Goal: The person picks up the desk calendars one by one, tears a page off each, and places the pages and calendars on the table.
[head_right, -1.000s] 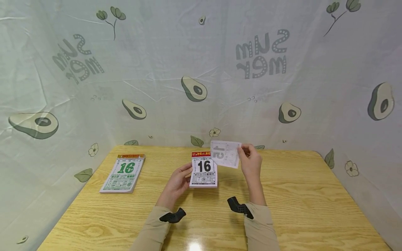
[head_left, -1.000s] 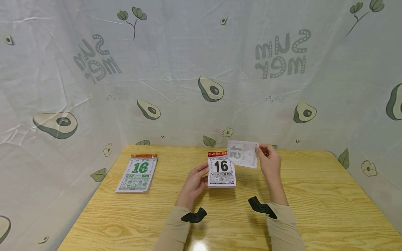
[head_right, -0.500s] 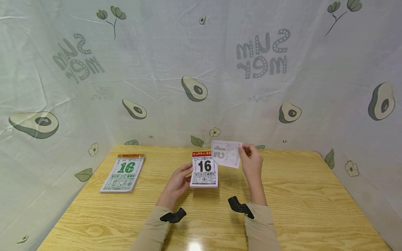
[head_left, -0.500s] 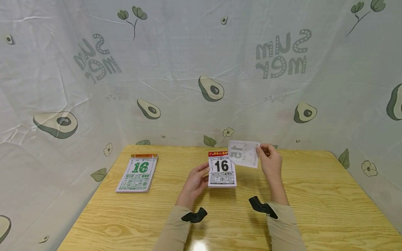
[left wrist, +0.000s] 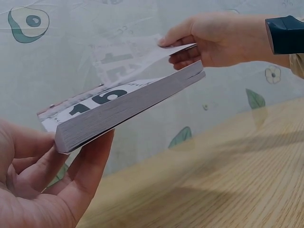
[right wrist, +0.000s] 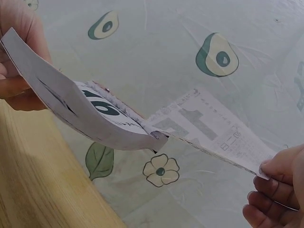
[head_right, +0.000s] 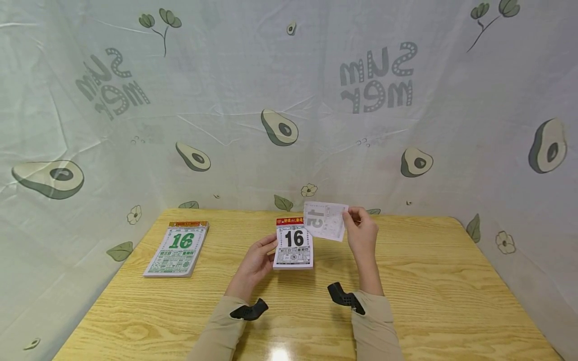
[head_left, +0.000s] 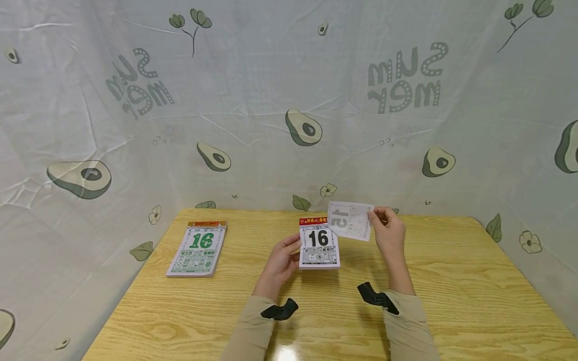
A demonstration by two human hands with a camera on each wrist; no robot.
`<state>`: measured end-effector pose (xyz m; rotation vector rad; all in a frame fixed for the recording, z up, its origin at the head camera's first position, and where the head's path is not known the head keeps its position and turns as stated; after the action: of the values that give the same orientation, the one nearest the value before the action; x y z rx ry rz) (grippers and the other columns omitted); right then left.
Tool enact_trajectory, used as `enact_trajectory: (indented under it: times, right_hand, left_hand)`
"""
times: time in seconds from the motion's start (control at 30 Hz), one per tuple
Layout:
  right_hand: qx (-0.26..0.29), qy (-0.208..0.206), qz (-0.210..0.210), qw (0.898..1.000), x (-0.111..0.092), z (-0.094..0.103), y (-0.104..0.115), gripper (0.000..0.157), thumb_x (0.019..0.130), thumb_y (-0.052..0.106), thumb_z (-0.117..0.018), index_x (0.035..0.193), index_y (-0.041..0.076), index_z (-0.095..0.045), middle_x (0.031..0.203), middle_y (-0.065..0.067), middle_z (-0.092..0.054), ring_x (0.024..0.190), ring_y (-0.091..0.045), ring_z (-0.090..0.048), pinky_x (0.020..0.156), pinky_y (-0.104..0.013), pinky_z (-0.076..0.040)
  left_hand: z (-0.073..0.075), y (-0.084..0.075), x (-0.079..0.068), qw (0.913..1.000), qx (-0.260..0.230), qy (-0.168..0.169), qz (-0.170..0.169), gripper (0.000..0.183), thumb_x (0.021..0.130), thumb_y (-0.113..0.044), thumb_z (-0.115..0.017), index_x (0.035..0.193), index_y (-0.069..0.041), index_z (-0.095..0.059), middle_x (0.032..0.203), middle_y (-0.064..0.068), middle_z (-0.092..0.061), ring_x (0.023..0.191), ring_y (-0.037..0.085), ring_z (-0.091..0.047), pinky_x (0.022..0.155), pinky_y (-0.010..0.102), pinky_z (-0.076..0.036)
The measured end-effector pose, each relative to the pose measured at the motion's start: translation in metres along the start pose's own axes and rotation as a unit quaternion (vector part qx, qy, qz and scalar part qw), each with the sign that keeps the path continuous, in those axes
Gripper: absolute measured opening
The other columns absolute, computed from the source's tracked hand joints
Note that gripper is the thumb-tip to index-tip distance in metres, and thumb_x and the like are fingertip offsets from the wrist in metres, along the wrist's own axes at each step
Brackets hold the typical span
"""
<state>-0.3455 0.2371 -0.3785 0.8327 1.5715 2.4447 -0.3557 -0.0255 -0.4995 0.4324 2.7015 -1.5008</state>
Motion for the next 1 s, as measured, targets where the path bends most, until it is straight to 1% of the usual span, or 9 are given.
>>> enact_trajectory:
  times: [0.27, 0.37, 0.53, 0.7, 0.87, 1.0]
  right_hand:
    - [0.0, 0.003, -0.013, 1.0, -0.0006, 0.0001, -0.0042, 0.024, 0.096, 0.021, -0.06, 0.106, 0.0, -0.066, 0.098, -0.012, -0.064, 0.082, 0.004, -0.05, 0.068, -0.009, -0.041]
    - [0.001, 0.002, -0.009, 1.0, -0.0001, 0.0009, -0.0043, 0.024, 0.096, 0.021, -0.06, 0.106, 0.0, -0.066, 0.097, -0.011, -0.063, 0.081, 0.005, -0.05, 0.068, -0.009, -0.041]
    - [-0.003, 0.002, -0.013, 1.0, -0.0003, 0.0014, -0.0044, 0.025, 0.096, 0.022, -0.06, 0.106, 0.0, -0.066, 0.099, -0.013, -0.065, 0.081, 0.003, -0.05, 0.067, -0.01, -0.041]
    - [-0.007, 0.007, -0.024, 1.0, -0.0011, 0.0013, -0.004, 0.027, 0.097, 0.025, -0.06, 0.107, 0.001, -0.066, 0.101, -0.016, -0.066, 0.081, 0.0, -0.051, 0.066, -0.01, -0.041]
    - [-0.001, 0.007, -0.021, 1.0, -0.0013, 0.0005, -0.0049, 0.025, 0.097, 0.023, -0.06, 0.106, 0.001, -0.066, 0.101, -0.014, -0.065, 0.082, 0.004, -0.05, 0.068, -0.009, -0.041]
    - [0.002, 0.003, -0.015, 1.0, -0.0007, -0.0003, -0.0046, 0.023, 0.096, 0.02, -0.061, 0.105, 0.0, -0.066, 0.098, -0.01, -0.064, 0.082, 0.005, -0.05, 0.068, -0.009, -0.041]
  left_hand:
    - [0.0002, 0.0004, 0.0, 0.9999, 0.012, 0.009, 0.001, 0.04, 0.099, -0.006, -0.051, 0.138, 0.001, -0.049, 0.105, 0.001, -0.07, 0.085, 0.013, -0.069, 0.07, 0.026, -0.056]
    - [0.0008, 0.0012, 0.0001, 0.9998, 0.017, 0.013, 0.006, 0.039, 0.099, -0.007, -0.052, 0.137, 0.001, -0.051, 0.105, 0.002, -0.07, 0.084, 0.013, -0.069, 0.07, 0.027, -0.056]
    - [0.0008, 0.0017, 0.0, 0.9989, 0.036, 0.023, 0.016, 0.04, 0.098, -0.008, -0.054, 0.137, 0.0, -0.051, 0.103, 0.001, -0.07, 0.082, 0.013, -0.069, 0.069, 0.028, -0.056]
    - [0.0002, -0.001, -0.0021, 0.9978, 0.057, 0.03, 0.019, 0.043, 0.098, -0.008, -0.053, 0.14, 0.001, -0.048, 0.104, 0.001, -0.07, 0.081, 0.012, -0.069, 0.069, 0.027, -0.056]
    - [0.001, -0.0028, -0.0009, 0.999, 0.039, 0.018, 0.012, 0.041, 0.099, -0.007, -0.051, 0.139, 0.001, -0.049, 0.104, 0.0, -0.069, 0.083, 0.013, -0.068, 0.069, 0.028, -0.056]
    - [0.0019, -0.0033, 0.0013, 0.9997, 0.024, 0.004, 0.0, 0.04, 0.1, -0.006, -0.05, 0.139, 0.002, -0.049, 0.104, 0.0, -0.069, 0.084, 0.013, -0.067, 0.07, 0.026, -0.056]
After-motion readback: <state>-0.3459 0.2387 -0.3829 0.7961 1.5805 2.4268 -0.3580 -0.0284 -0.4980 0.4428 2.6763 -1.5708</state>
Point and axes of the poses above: each hand's wrist, its own x-axis towards the middle knuckle, its own z-axis out of the back of the hand, y = z × x, the point moved 9 cm from there along x, towards the middle knuckle
